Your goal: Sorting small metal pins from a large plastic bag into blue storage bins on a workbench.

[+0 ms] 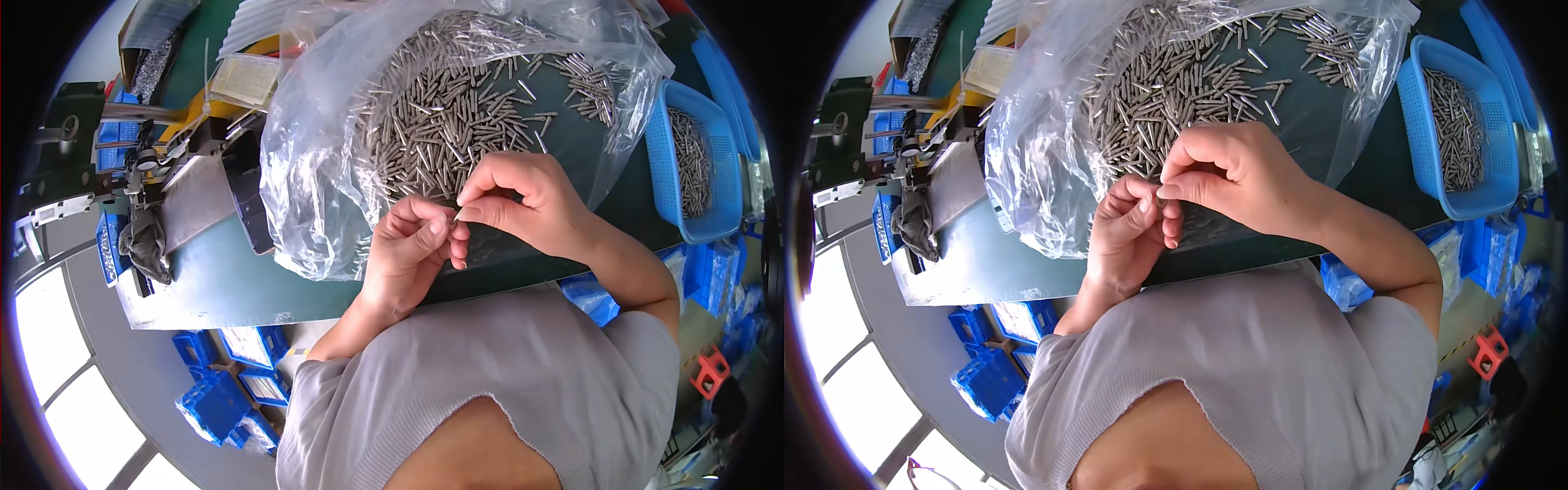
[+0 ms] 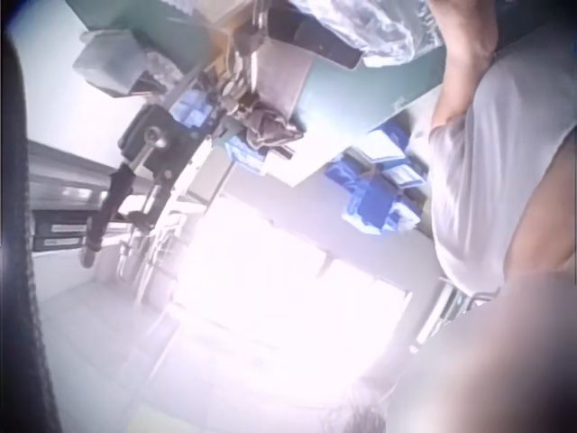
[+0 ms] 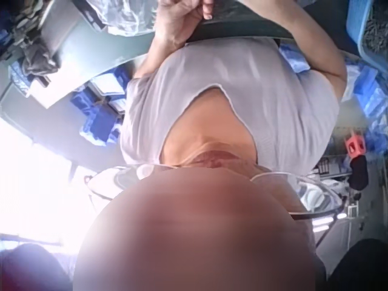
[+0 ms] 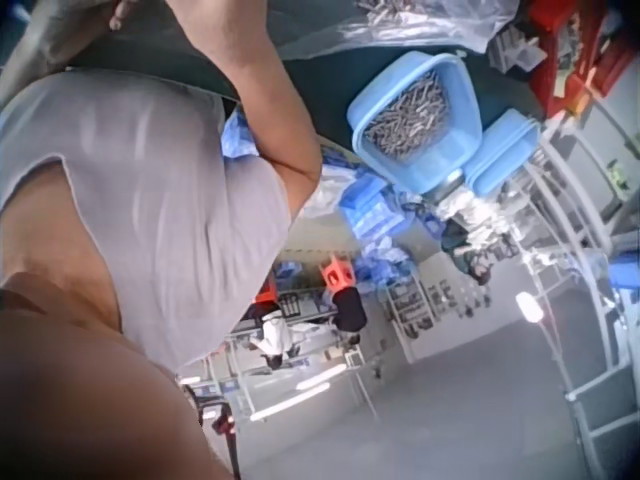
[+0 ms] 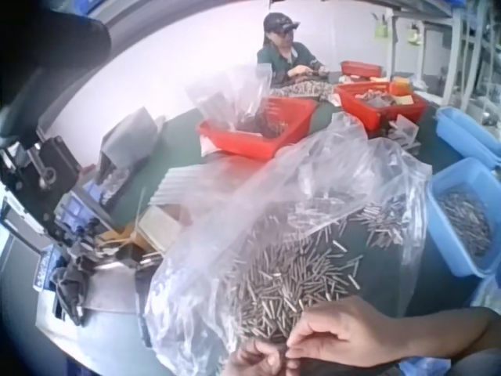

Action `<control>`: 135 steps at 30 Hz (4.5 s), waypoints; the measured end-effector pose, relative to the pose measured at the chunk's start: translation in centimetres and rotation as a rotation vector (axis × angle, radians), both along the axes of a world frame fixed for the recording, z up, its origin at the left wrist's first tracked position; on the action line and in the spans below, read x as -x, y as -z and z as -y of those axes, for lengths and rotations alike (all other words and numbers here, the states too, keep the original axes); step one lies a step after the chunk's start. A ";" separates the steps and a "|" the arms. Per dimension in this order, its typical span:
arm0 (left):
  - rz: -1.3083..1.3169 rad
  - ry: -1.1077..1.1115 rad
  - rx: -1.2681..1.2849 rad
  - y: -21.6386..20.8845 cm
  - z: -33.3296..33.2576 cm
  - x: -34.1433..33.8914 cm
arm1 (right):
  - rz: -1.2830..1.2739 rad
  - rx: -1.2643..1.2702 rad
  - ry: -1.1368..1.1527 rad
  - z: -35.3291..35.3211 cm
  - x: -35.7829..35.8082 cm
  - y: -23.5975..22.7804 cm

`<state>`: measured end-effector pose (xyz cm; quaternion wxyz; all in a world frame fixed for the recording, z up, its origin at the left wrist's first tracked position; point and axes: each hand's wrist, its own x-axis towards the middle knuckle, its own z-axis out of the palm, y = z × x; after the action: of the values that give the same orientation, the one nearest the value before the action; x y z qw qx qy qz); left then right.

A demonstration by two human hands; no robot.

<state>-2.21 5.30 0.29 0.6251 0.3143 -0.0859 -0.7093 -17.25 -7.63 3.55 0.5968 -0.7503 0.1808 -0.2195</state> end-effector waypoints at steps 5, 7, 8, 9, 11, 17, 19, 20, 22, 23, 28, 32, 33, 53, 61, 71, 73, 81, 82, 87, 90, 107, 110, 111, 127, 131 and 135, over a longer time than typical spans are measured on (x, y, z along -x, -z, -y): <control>-0.008 0.011 0.013 0.1 -0.1 -0.2 | 0.028 0.015 -0.013 -0.1 -0.1 0.3; -0.010 0.004 0.014 0.1 -0.1 -0.2 | 0.039 -0.006 -0.003 -0.2 -0.2 0.6; -0.011 0.002 0.017 0.1 -0.1 -0.1 | 0.052 -0.025 0.012 -0.2 -0.2 0.7; -0.013 0.001 0.018 0.1 -0.1 -0.1 | 0.049 -0.025 0.011 -0.3 -0.3 0.8; 0.014 0.006 0.030 0.1 -0.1 -0.1 | 0.070 0.021 -0.076 -0.5 -0.3 1.0; 0.029 0.006 0.039 -0.2 -0.3 -0.1 | 0.023 0.037 -0.060 -1.0 -0.4 0.5; 0.032 0.002 0.058 0.0 -0.3 0.1 | 0.006 0.081 -0.044 -0.9 -0.2 0.3; 0.024 -0.017 0.033 -0.1 -0.3 0.1 | -0.014 0.065 -0.014 -0.7 -0.1 0.0; 0.010 -0.046 0.034 -0.2 -0.2 0.3 | -0.018 -0.303 0.068 0.1 0.3 -0.2; 0.008 -0.051 0.040 -0.1 -0.2 0.3 | 0.012 -0.501 0.128 1.2 0.6 -0.3; 0.070 -0.076 0.032 -0.2 -0.1 0.7 | 0.376 -0.833 0.307 5.3 2.1 -0.6; 0.055 -0.090 0.033 -0.2 0.0 0.5 | -0.127 -0.277 0.303 5.4 2.8 -0.5; 0.054 -0.093 0.033 -0.2 0.0 0.5 | -0.181 -0.158 0.264 5.2 2.7 -0.2; 0.020 -0.038 0.069 0.0 0.0 0.3 | -0.083 -0.218 0.108 2.5 0.4 0.4; -0.016 -0.005 0.040 0.0 -0.1 0.2 | -0.046 -0.294 -0.045 0.2 -0.2 0.2; 0.016 0.000 0.065 0.0 -0.2 0.2 | 0.042 -0.200 -0.110 -0.7 -0.4 0.4; 0.024 0.001 0.064 0.0 -0.4 0.2 | 0.000 -0.294 -0.148 -0.6 -0.4 0.6; 0.012 -0.044 0.071 -0.2 -0.2 0.6 | 0.190 -0.745 0.162 3.3 1.2 0.0; 0.011 -0.045 0.074 -0.1 -0.1 0.6 | 0.225 -0.784 0.282 3.4 1.2 0.1; 0.022 -0.050 0.080 0.0 -0.1 0.4 | -0.148 -0.176 0.191 3.8 1.6 1.5; 0.023 -0.056 0.083 0.0 0.0 0.5 | -0.371 0.330 0.111 2.8 1.5 1.0; 0.016 -0.012 0.080 0.1 0.1 0.6 | -0.029 -0.540 -0.096 1.1 0.4 0.0; 0.012 -0.009 0.066 0.1 0.1 0.6 | 0.019 -0.488 -0.096 0.6 0.3 0.4; 0.014 -0.010 0.057 0.1 0.1 0.6 | 0.013 -0.460 -0.099 0.5 0.3 0.5; 0.012 -0.019 0.074 0.0 0.2 0.7 | -0.009 -0.316 -0.088 0.4 0.6 0.2; 0.055 -0.005 0.075 0.2 -0.1 0.6 | -0.013 -0.207 -0.171 -0.2 0.3 0.4; 0.036 -0.026 0.046 -0.2 0.0 0.9 | 0.020 -0.299 -0.073 -0.2 0.3 0.9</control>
<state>-3.08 5.35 0.50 0.6397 0.3138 -0.1093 -0.6931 -17.56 -7.45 2.64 0.7112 -0.6569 0.1782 -0.1756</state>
